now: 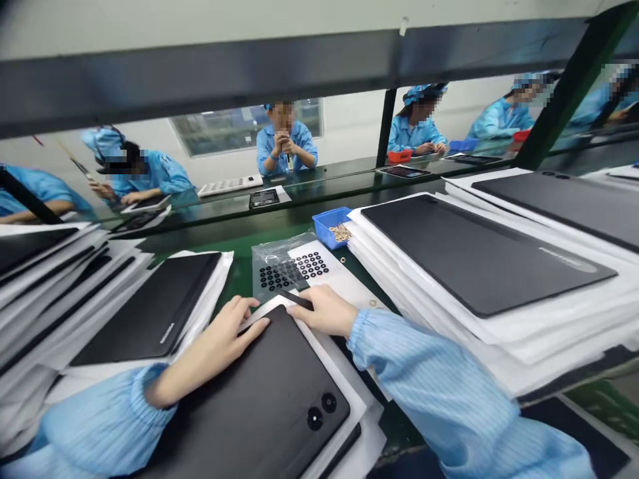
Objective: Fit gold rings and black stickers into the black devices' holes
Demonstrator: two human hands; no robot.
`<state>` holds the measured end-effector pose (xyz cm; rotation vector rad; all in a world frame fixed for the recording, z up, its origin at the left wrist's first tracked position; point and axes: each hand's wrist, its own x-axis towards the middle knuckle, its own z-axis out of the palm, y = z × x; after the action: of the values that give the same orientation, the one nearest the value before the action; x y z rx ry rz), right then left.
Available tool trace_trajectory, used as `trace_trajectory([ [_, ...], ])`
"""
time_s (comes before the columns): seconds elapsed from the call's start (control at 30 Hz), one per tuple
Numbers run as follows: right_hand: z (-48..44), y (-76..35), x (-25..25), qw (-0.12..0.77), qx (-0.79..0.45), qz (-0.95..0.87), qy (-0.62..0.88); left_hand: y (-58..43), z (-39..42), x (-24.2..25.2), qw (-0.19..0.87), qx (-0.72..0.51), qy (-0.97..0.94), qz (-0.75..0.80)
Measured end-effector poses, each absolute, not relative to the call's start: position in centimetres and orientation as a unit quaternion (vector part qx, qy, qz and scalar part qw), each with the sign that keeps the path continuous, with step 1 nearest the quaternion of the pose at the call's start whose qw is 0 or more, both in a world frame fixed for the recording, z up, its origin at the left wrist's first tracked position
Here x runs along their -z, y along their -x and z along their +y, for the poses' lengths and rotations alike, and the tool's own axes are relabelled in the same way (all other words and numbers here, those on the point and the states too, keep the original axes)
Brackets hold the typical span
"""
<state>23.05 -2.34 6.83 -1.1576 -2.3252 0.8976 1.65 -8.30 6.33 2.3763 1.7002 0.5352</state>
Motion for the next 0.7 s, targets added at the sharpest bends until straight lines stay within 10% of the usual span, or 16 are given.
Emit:
trace_trajectory([
  [0.7, -3.8, -23.0, -7.6, 0.444, -0.609, -0.548, 0.364, 3.1, -7.5, -14.7, 0.231, -0.141, -0.794, 0.545],
])
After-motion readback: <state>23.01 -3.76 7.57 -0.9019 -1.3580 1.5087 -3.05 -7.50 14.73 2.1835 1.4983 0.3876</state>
